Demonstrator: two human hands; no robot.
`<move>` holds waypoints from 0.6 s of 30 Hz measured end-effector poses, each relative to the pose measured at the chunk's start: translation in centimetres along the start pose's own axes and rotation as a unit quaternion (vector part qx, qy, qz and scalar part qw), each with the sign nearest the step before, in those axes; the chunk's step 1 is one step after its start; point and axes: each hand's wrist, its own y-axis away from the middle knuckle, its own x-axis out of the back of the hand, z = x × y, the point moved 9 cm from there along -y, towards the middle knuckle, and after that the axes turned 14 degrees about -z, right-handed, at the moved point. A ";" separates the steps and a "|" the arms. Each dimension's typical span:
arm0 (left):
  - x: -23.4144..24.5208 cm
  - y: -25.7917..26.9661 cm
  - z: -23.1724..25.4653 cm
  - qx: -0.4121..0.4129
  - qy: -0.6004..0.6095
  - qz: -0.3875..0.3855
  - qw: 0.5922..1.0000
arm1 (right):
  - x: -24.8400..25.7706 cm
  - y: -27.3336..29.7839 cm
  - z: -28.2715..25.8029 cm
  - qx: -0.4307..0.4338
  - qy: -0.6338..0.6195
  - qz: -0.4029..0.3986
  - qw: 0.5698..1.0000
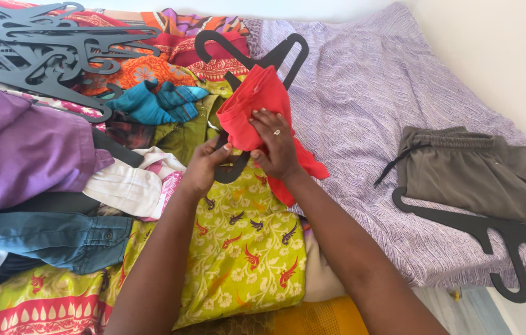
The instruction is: The person folds a pair of grey shorts and places them on a hanger, then folds a red top and places it on a separate hanger. Both items are set aside on the bed.
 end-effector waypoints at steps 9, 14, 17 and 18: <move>0.6 -0.1 -0.7 0.028 -0.057 -0.018 0.998 | -2.7 0.5 1.7 -0.065 0.078 -0.111 0.989; -0.1 0.0 -0.7 0.029 -0.085 -0.024 0.996 | -4.1 0.5 1.8 -0.088 0.082 -0.176 0.977; -0.1 0.1 -0.7 0.052 -0.118 -0.019 0.991 | -4.6 0.1 1.8 -0.133 0.070 -0.217 0.965; -0.2 0.1 -0.7 0.052 -0.122 -0.020 0.991 | -4.9 0.1 1.9 -0.146 0.084 -0.237 0.957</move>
